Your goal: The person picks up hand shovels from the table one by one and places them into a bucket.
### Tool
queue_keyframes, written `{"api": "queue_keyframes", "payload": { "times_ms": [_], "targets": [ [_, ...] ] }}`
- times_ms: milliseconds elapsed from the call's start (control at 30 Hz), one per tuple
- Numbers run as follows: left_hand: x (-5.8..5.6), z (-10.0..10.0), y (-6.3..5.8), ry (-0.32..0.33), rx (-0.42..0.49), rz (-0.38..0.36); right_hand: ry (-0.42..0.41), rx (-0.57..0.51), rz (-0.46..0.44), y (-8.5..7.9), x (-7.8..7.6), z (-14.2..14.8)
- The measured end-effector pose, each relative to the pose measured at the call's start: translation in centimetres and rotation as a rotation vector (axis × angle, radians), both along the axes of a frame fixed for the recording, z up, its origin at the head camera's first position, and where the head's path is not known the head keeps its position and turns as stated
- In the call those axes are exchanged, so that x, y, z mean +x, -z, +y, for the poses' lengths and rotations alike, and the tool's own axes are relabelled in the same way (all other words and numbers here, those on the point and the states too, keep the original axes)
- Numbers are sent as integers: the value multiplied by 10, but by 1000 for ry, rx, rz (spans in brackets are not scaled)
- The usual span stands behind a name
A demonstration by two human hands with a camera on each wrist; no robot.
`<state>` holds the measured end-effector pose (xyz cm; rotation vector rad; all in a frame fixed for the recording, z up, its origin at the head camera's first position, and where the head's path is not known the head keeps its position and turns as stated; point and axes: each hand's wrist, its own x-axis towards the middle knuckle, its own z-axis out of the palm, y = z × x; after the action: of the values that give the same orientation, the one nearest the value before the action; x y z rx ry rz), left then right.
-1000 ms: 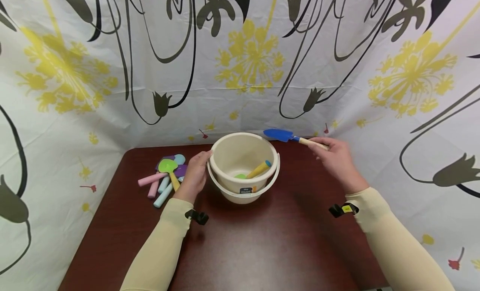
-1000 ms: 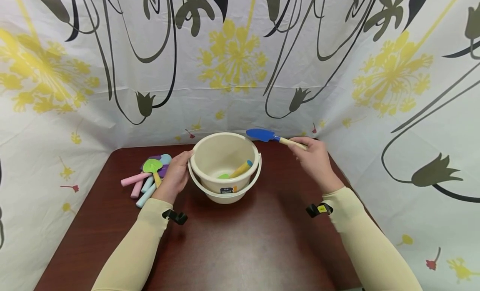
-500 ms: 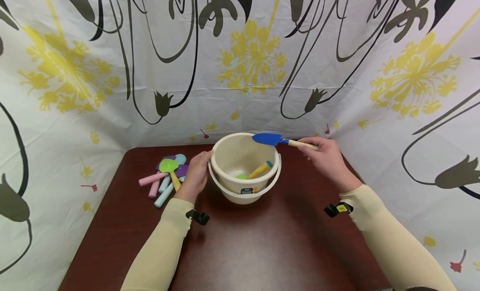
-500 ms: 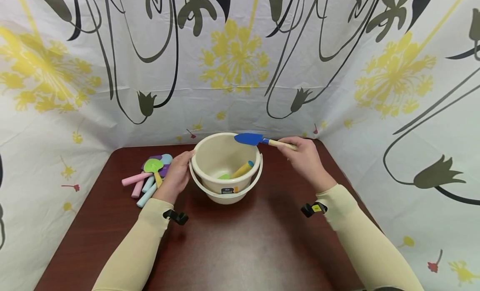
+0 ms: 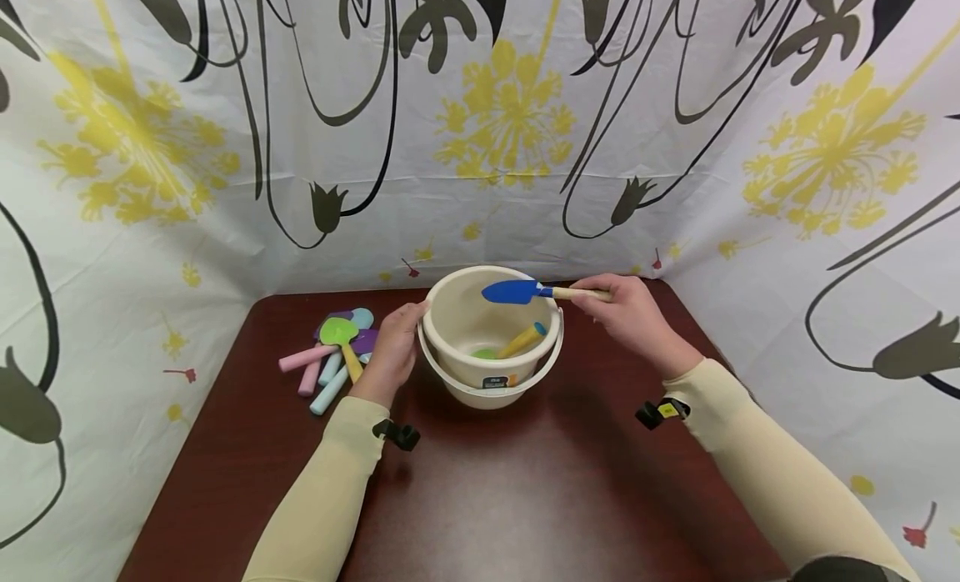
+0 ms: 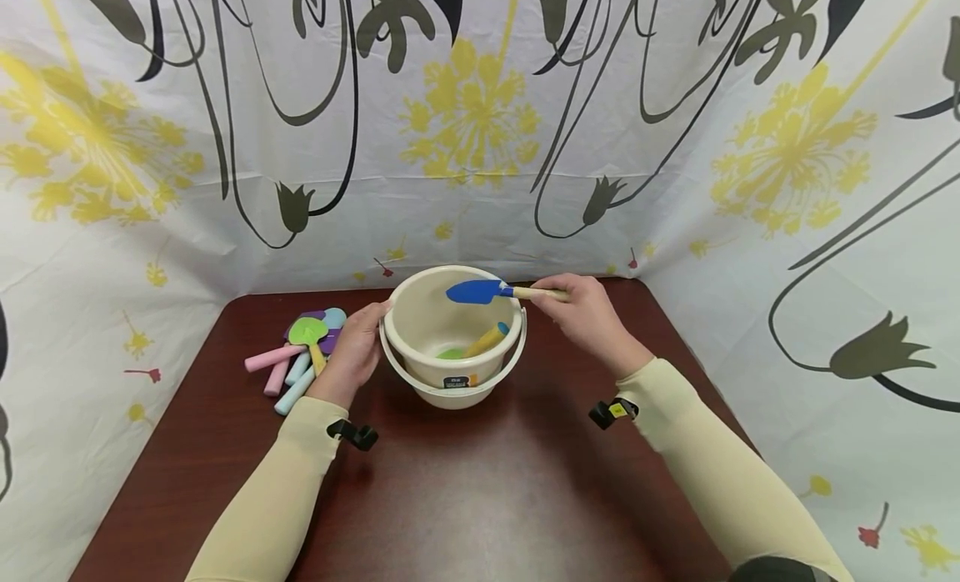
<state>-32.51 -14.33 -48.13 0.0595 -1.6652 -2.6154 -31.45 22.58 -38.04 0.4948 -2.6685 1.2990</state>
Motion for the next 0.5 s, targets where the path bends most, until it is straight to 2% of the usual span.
{"api": "queue_keyframes", "payload": {
  "times_ms": [200, 500],
  "targets": [
    [0, 0, 0, 3, 9, 6, -49, 17, 5, 4, -4, -8],
    [-1, -1, 1, 13, 4, -1, -69, 72, 41, 7, -9, -18]
  ]
}}
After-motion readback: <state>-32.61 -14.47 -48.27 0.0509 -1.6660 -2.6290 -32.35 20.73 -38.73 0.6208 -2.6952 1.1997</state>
